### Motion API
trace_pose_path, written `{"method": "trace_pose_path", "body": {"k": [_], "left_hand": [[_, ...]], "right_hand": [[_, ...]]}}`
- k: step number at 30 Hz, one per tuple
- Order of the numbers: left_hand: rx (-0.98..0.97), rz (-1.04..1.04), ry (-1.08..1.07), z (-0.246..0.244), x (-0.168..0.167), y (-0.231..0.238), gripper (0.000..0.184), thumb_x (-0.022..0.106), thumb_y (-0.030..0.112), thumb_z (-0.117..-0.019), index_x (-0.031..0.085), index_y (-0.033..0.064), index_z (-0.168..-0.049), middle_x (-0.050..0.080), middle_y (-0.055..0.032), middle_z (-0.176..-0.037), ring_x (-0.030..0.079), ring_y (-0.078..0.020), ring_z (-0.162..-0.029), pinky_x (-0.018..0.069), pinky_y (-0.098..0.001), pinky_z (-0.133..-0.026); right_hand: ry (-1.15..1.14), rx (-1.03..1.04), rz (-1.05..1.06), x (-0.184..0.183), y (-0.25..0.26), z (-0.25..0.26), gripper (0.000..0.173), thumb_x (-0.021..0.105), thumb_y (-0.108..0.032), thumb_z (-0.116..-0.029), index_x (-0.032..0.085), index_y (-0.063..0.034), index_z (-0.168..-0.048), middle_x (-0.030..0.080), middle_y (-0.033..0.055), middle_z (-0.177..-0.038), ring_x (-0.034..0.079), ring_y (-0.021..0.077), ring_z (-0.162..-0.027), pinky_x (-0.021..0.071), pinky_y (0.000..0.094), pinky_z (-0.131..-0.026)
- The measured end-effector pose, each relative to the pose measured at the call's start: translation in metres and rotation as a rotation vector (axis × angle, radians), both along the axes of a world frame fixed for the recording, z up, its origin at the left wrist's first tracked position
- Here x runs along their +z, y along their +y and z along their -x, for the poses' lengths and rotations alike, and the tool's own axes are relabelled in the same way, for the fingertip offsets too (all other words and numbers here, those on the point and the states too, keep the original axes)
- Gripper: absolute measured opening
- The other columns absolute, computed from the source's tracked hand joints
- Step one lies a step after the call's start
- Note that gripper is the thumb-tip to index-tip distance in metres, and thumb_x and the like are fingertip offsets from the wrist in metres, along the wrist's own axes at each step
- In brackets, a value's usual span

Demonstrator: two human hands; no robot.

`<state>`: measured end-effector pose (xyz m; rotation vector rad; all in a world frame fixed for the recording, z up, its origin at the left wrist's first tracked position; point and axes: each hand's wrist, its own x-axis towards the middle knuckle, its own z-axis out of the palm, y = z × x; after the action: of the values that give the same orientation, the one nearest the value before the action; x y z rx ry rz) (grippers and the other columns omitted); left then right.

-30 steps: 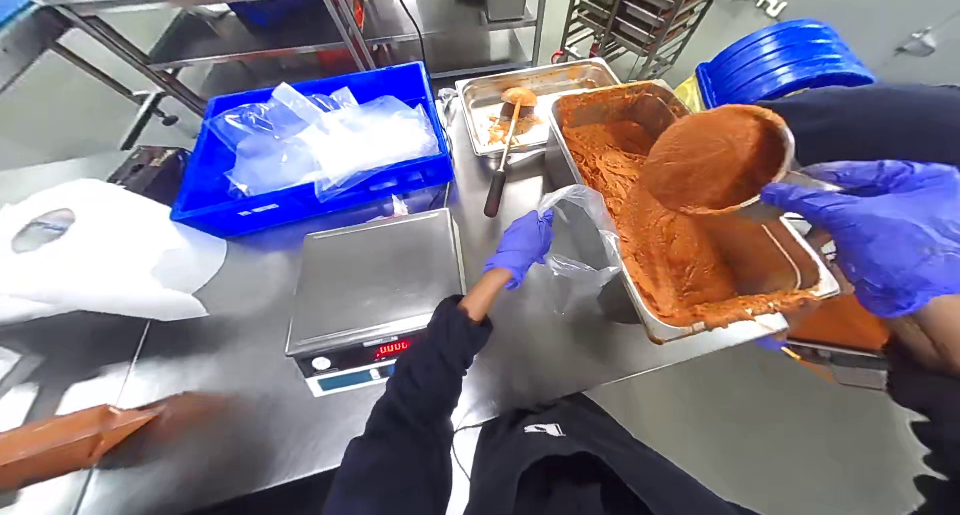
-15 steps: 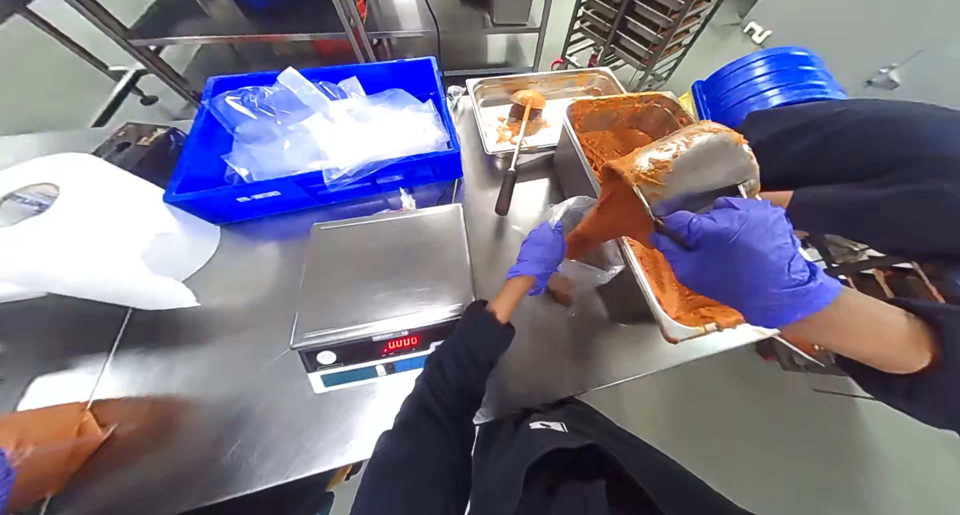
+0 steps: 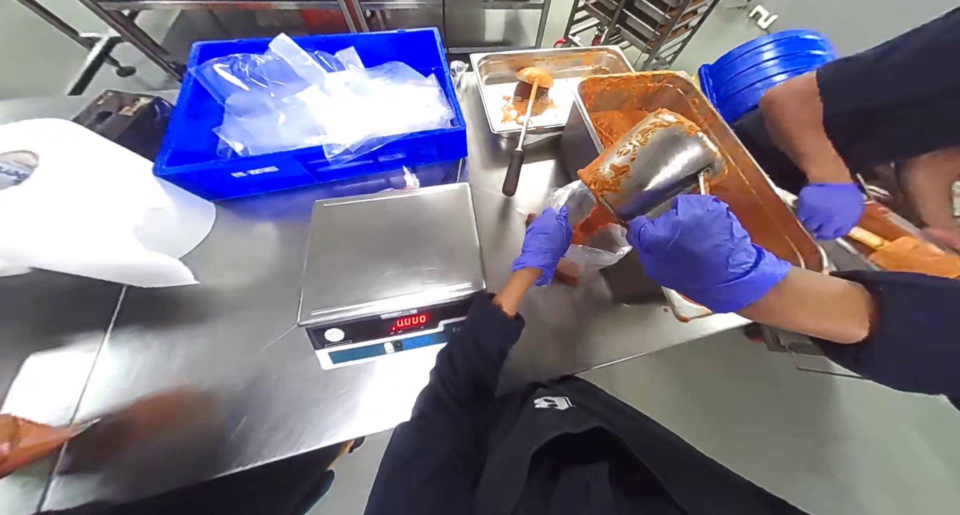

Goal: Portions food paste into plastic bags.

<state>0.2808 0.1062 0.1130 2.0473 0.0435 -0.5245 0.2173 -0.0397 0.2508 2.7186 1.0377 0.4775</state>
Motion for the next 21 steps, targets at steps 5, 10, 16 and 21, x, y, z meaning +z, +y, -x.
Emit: {"method": "trace_pose_path", "body": {"k": [5,10,16,21], "left_hand": [[0.013,0.007,0.013,0.013,0.002,0.01,0.055,0.024,0.035,-0.1131,0.059,-0.0057,-0.129,0.066,-0.0253,-0.119,0.065,-0.0359,-0.112,0.049,-0.053,-0.1],[0.056,0.03,0.031,0.025,-0.009,0.016,0.056,0.025,0.037,-0.1126,0.06,-0.0052,-0.126,0.067,-0.0259,-0.116,0.067,-0.0381,-0.109,0.0514,-0.0563,-0.095],[0.037,0.03,-0.058,0.042,-0.009,0.03,0.053,0.028,0.033,-0.1128,0.058,-0.0081,-0.13,0.064,-0.028,-0.125,0.062,-0.038,-0.121,0.0467,-0.0536,-0.105],[0.031,0.034,-0.079,0.055,-0.009,0.039,0.052,0.027,0.03,-0.113,0.055,-0.008,-0.135,0.062,-0.0281,-0.13,0.06,-0.0376,-0.124,0.0452,-0.052,-0.108]], "right_hand": [[0.156,-0.074,0.092,0.001,0.017,0.009,0.015,0.068,0.0,-0.081,0.061,0.0018,-0.068,0.057,0.0197,-0.057,0.063,0.0429,-0.056,0.0452,0.053,-0.046],[0.224,-0.187,0.221,0.007,0.036,0.016,0.014,0.068,-0.004,-0.0853,0.065,0.0003,-0.072,0.059,0.0191,-0.06,0.065,0.043,-0.062,0.0463,0.0537,-0.052],[0.19,-0.236,0.163,0.007,0.049,0.024,0.019,0.069,-0.009,-0.0872,0.065,0.0008,-0.072,0.061,0.0207,-0.061,0.066,0.045,-0.063,0.0475,0.0559,-0.055],[0.191,-0.257,0.077,0.003,0.052,0.032,0.021,0.069,-0.013,-0.0896,0.067,0.0012,-0.074,0.062,0.0212,-0.062,0.066,0.0459,-0.067,0.0487,0.0585,-0.061]]}}
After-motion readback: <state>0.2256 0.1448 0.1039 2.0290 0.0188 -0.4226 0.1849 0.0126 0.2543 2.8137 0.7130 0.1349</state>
